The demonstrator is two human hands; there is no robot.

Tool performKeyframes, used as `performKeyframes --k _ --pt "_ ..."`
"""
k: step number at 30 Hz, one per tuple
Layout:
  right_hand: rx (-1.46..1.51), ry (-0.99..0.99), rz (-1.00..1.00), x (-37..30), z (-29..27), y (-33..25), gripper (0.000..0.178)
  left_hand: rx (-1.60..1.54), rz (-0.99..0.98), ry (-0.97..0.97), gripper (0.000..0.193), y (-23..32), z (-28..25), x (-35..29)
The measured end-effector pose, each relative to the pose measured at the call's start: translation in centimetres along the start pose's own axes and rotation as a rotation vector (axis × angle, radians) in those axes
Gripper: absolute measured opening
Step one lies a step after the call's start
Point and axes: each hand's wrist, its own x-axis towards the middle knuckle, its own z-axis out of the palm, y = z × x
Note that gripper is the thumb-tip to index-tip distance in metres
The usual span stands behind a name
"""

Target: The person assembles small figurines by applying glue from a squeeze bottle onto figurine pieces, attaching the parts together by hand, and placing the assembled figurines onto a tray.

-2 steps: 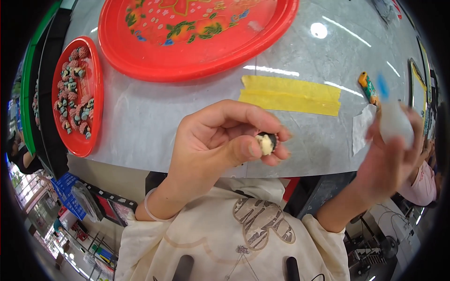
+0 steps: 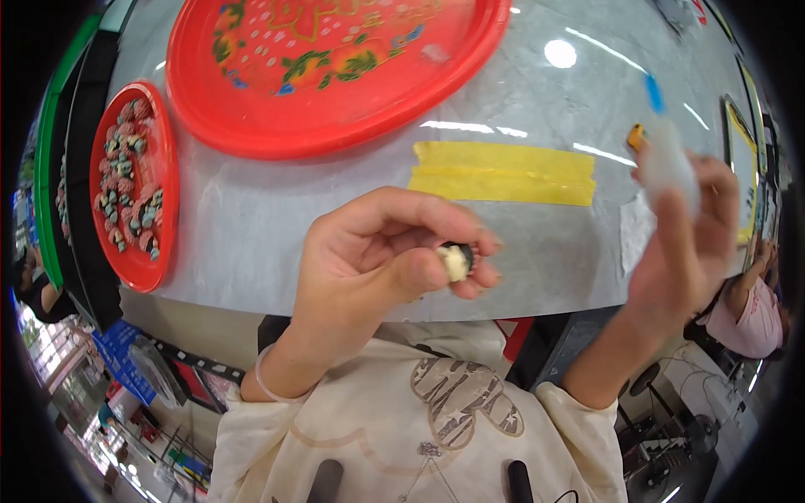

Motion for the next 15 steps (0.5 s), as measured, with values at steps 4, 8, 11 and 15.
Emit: performKeyframes --k 4,8,11,15 --pt "-0.356 -0.002 -0.099 1.9 1.6 2.2 0.031 0.047 0.036 -0.019 0.028 -0.4 0.2 0.0" --pt "-0.494 -0.071 -0.085 1.7 1.8 3.1 0.03 0.169 0.058 0.101 0.03 -0.6 0.2 -0.1" --pt "-0.472 -0.065 -0.12 1.0 -0.1 2.6 0.031 0.181 0.037 0.096 0.03 -0.4 0.2 -0.1" --pt "-0.889 0.106 0.098 -1.0 -9.4 -0.2 0.025 0.178 0.048 0.091 0.03 -0.3 0.6 -0.3"
